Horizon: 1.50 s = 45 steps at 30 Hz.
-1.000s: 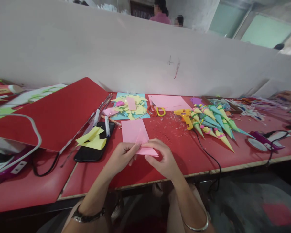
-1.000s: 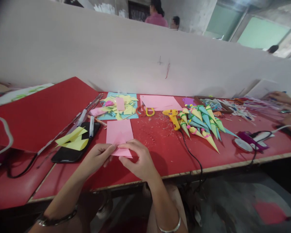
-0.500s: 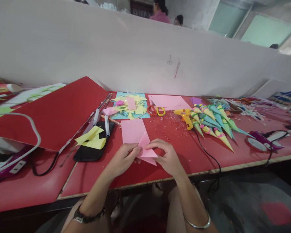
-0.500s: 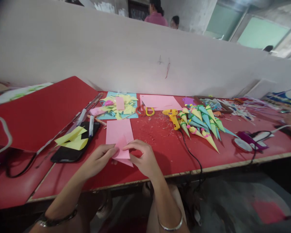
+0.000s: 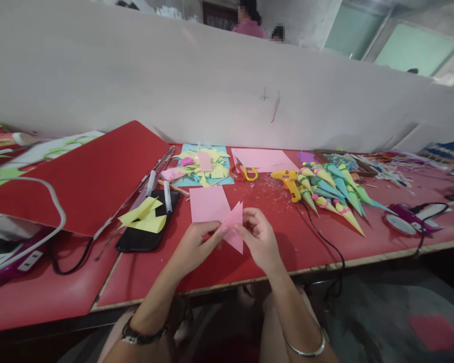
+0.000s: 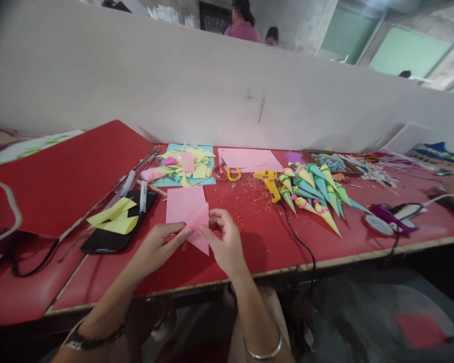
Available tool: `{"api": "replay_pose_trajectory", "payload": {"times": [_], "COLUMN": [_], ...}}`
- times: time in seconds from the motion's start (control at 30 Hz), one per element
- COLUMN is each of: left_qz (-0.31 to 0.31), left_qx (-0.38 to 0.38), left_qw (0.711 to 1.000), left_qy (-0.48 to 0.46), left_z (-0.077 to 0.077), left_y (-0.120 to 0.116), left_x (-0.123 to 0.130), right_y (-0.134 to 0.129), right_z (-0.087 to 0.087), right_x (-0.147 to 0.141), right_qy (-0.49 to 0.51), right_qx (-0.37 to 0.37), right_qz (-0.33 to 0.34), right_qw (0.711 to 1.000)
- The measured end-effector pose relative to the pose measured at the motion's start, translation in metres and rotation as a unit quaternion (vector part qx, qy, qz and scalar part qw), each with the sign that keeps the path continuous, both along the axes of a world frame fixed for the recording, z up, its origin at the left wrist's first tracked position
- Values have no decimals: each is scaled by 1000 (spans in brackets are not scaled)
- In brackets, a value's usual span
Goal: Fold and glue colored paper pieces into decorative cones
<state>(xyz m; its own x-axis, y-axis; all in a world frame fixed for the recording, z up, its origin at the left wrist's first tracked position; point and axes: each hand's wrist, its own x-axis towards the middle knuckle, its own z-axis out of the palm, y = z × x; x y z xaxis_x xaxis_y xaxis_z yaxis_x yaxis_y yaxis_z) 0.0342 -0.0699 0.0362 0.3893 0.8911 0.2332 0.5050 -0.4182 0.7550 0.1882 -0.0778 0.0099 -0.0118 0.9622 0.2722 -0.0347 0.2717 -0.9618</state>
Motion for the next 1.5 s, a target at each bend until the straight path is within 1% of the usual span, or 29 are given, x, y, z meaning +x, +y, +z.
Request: {"api": "replay_pose_trajectory", "payload": {"times": [0.07, 0.17, 0.23, 0.3, 0.4, 0.43, 0.5, 0.63, 0.73, 0.83, 0.93, 1.0, 1.07, 1.2, 1.27, 1.37, 1.5], "left_qz": [-2, 15, 28, 40, 55, 53, 38, -4, -15, -17, -30, -30, -24, -8, 1, 6, 5], "left_qx": [-8, -17, -23, -37, -67, -79, -104, -146, -155, -148, -148, -147, -139, -112, -105, -104, -107], "left_qw": [1000, 1000, 999, 998, 994, 992, 989, 984, 983, 983, 983, 984, 985, 991, 993, 994, 993], "left_qy": [0, 3, -1, -18, -66, -80, -98, -100, -100, -110, -106, -98, -95, -69, -55, -45, -42], "left_z": [0, 0, 0, -1, 0, 0, 0, -1, -3, -5, -5, -4, -3, -2, -2, -2, -3], "left_y": [0, 0, 1, 2, 3, 2, 2, 0, 1, 1, 0, -1, -1, 1, 2, 3, 2], "left_x": [-1, -1, -1, 0, -1, -2, -3, -2, -1, 0, 2, 5, 7, 8, 7, 5, 2], "right_y": [-1, -2, -2, -2, -2, -2, -2, -3, -4, -4, -4, -3, -2, -2, -2, -1, 2], "right_z": [0, 1, 1, 3, 5, 6, 7, 8, 9, 9, 5, 2, 0, -2, -1, -2, -2], "right_x": [0, 0, 1, 3, 6, 7, 8, 11, 11, 9, 4, 1, -1, -4, -5, -4, -2], "right_qy": [-1, -25, -59, -108, -173, -179, -175, -147, -139, -141, -110, -70, -35, -34, -39, -19, 12], "right_qx": [8, 30, 54, 96, 170, 185, 190, 166, 162, 140, 83, 36, 5, -1, 5, -5, -50], "right_qz": [7, 6, -9, -19, 24, 41, 57, 58, 60, 23, -24, -35, -40, -50, -42, -11, 62], "right_qw": [1000, 999, 997, 989, 970, 965, 964, 973, 975, 980, 990, 996, 999, 998, 998, 1000, 997]}}
